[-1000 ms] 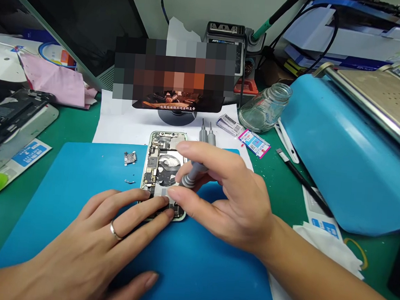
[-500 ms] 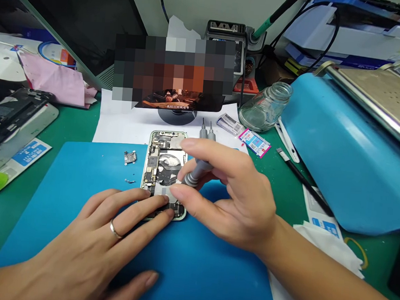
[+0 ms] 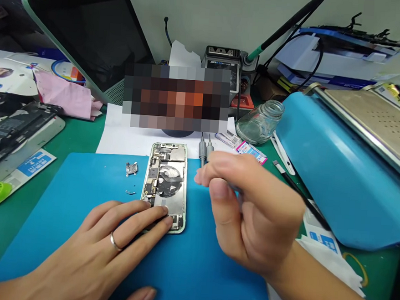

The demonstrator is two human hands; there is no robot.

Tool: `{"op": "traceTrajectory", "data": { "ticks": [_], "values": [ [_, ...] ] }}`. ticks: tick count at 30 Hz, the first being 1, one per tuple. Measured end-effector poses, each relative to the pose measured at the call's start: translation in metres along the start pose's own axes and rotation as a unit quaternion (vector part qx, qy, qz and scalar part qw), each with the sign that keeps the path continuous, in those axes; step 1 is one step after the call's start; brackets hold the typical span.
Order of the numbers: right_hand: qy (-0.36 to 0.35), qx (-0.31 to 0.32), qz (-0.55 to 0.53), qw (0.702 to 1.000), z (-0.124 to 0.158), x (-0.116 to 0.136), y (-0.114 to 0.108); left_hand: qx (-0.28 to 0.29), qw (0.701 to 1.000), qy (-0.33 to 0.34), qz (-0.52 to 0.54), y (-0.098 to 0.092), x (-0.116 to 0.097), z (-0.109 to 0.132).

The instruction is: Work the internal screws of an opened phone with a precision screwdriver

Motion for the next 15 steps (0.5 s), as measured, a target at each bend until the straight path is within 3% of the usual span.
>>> {"op": "traceTrajectory", "data": {
  "ticks": [3,10,15],
  "values": [
    [-0.025,0.047,0.012,0.999,0.005,-0.001,0.003,0.004,1.000,-0.002,0.005,0.001,-0.002,0.000],
    [-0.090,0.291,0.030,0.952,0.019,-0.003,0.033,0.004,1.000,-0.007,0.013,0.001,-0.002,-0.001],
    [-0.079,0.368,0.016,0.927,0.027,-0.006,0.043,0.002,1.000,-0.006,0.009,0.000,-0.002,0.000]
  ]
}}
Point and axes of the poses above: each hand's wrist, its own z-axis away from the middle knuckle, its own y-axis out of the palm, x = y × z, the point moved 5 cm from there along -z, towards the middle knuckle, and after that the axes turned 8 degrees about z, right-handed, at the moved point
